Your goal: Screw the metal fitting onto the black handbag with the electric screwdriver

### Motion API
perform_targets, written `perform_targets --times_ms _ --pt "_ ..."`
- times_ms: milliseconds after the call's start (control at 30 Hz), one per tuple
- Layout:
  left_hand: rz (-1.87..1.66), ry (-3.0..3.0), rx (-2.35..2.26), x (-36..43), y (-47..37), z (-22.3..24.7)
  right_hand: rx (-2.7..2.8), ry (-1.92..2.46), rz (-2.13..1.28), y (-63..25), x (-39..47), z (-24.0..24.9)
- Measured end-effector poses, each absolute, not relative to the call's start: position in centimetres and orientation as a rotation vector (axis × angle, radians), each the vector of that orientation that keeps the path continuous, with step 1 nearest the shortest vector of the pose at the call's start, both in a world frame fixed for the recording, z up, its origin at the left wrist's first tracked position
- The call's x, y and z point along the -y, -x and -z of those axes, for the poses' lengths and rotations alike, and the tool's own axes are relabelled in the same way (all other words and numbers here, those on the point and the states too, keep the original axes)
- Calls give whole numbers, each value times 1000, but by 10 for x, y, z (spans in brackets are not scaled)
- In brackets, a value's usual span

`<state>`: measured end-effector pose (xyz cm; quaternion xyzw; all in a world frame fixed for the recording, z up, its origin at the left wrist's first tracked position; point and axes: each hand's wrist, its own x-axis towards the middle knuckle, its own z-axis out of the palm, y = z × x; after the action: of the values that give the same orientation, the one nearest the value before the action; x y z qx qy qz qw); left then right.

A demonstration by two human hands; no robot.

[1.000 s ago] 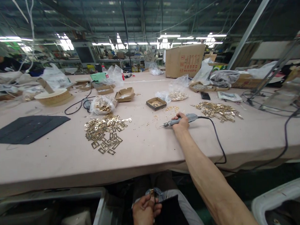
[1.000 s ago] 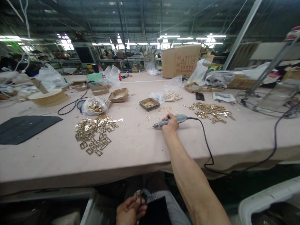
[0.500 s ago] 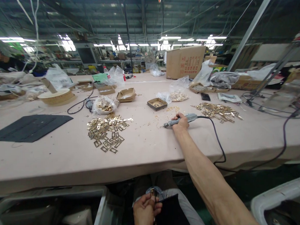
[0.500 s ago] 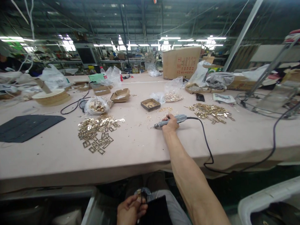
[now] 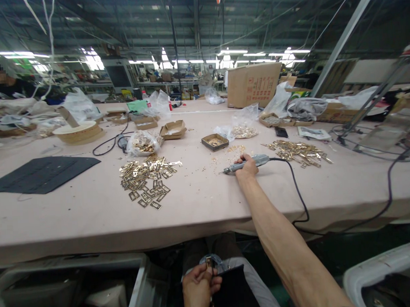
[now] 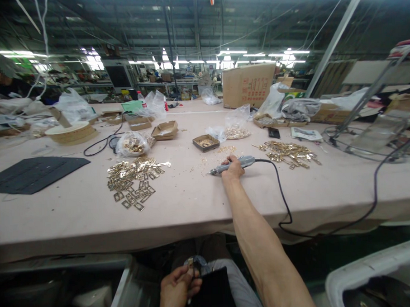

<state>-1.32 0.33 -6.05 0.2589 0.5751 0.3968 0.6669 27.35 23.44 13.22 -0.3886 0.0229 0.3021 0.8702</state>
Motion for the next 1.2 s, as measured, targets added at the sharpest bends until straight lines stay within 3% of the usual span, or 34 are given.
perform_targets --times_ms 1200 --pt "-888 -597 -1290 -3 15 52 -143 810 -540 -272 -230 -136"
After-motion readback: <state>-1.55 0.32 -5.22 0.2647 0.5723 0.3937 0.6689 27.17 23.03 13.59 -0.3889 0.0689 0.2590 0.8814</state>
